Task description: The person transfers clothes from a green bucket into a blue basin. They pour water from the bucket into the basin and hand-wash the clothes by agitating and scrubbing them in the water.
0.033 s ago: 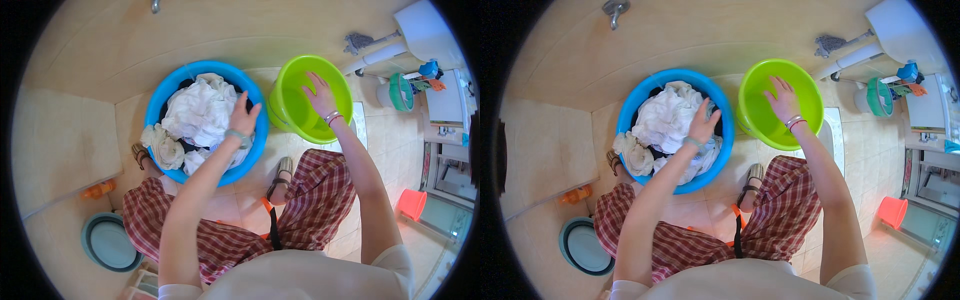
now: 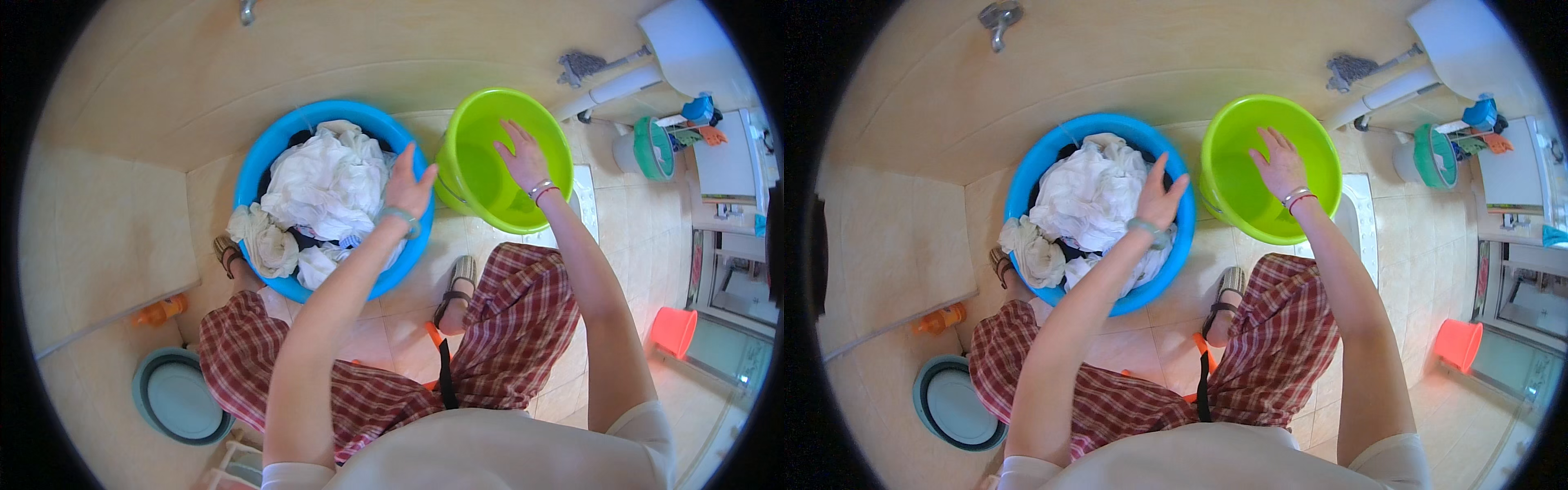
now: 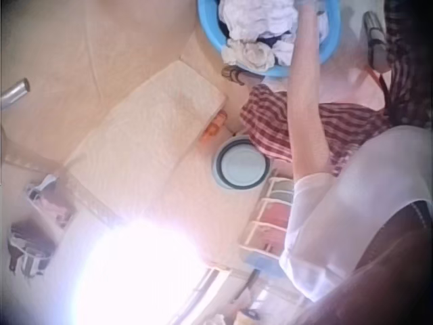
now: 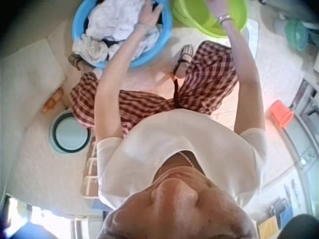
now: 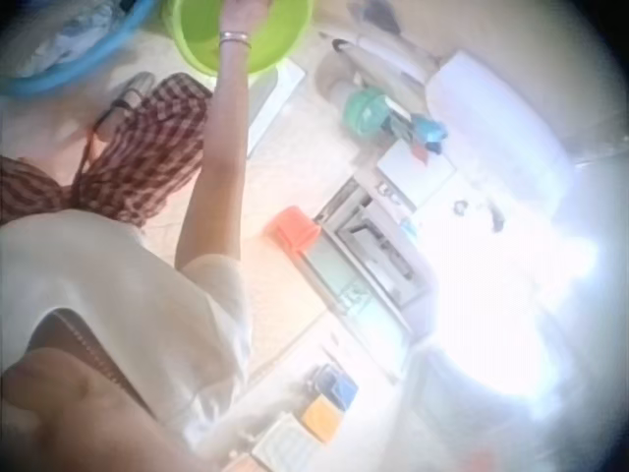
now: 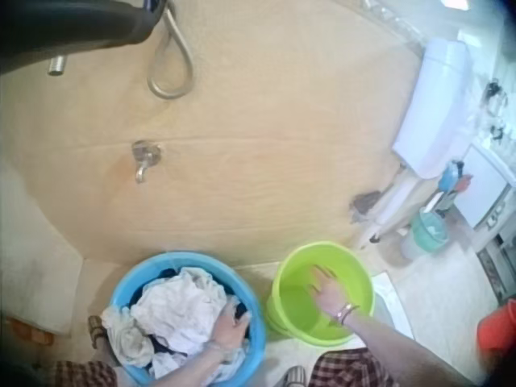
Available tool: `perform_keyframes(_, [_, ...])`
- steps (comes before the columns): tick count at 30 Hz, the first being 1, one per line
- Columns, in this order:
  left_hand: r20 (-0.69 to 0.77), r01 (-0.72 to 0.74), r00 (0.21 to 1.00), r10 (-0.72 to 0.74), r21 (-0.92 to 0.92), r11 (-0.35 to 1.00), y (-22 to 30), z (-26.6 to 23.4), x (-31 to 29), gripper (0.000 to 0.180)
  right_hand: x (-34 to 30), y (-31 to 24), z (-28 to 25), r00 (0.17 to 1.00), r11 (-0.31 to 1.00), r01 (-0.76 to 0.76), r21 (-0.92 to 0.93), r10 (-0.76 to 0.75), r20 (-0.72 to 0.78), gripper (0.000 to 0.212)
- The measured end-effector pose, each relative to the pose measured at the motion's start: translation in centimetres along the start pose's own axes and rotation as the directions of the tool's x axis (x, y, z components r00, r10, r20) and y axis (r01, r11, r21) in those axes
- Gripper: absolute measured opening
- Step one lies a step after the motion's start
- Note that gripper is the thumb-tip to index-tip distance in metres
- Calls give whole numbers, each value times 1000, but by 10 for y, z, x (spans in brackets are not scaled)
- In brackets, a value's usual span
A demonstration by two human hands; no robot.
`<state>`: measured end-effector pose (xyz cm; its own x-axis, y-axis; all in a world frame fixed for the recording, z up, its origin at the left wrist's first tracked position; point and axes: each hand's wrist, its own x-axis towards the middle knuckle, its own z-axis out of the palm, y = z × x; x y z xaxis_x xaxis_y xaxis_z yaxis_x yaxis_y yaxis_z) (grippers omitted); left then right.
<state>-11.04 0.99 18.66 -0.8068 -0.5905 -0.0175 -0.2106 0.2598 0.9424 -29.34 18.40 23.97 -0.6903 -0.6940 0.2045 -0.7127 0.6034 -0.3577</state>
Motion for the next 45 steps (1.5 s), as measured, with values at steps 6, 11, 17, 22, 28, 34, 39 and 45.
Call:
perform_keyframes(6, [-82,117,991,-105,146,982,61,79,8,88,-32,23,-3,897,862,-358,-360,424,124,56])
perform_keyframes(11, [-8,205,979,-206,109,973,37,80,9,90,-60,73,-23,806,705,-576,-414,575,-142,58])
perform_keyframes(17, [40,200,976,-212,207,958,24,65,15,83,-79,128,-28,628,634,-768,-88,773,89,43])
perform_keyframes(22, [-7,272,962,-272,94,958,-8,41,17,70,-56,97,-43,822,843,-523,121,537,-188,35])
perform_keyframes(28, [206,569,819,-535,-407,714,26,-16,-2,59,9,6,-123,928,934,-353,56,357,-107,33])
perform_keyframes(34, [150,528,834,-531,-498,688,76,-115,-4,29,67,-49,-148,991,985,-119,128,126,-50,31])
perform_keyframes(39, [3,484,806,-592,-578,657,95,-188,-8,25,124,-107,-171,879,905,-357,230,242,411,17])
perform_keyframes(45, [-111,352,805,-583,-702,619,95,-273,-5,20,149,-177,-161,755,740,-565,366,285,590,25])
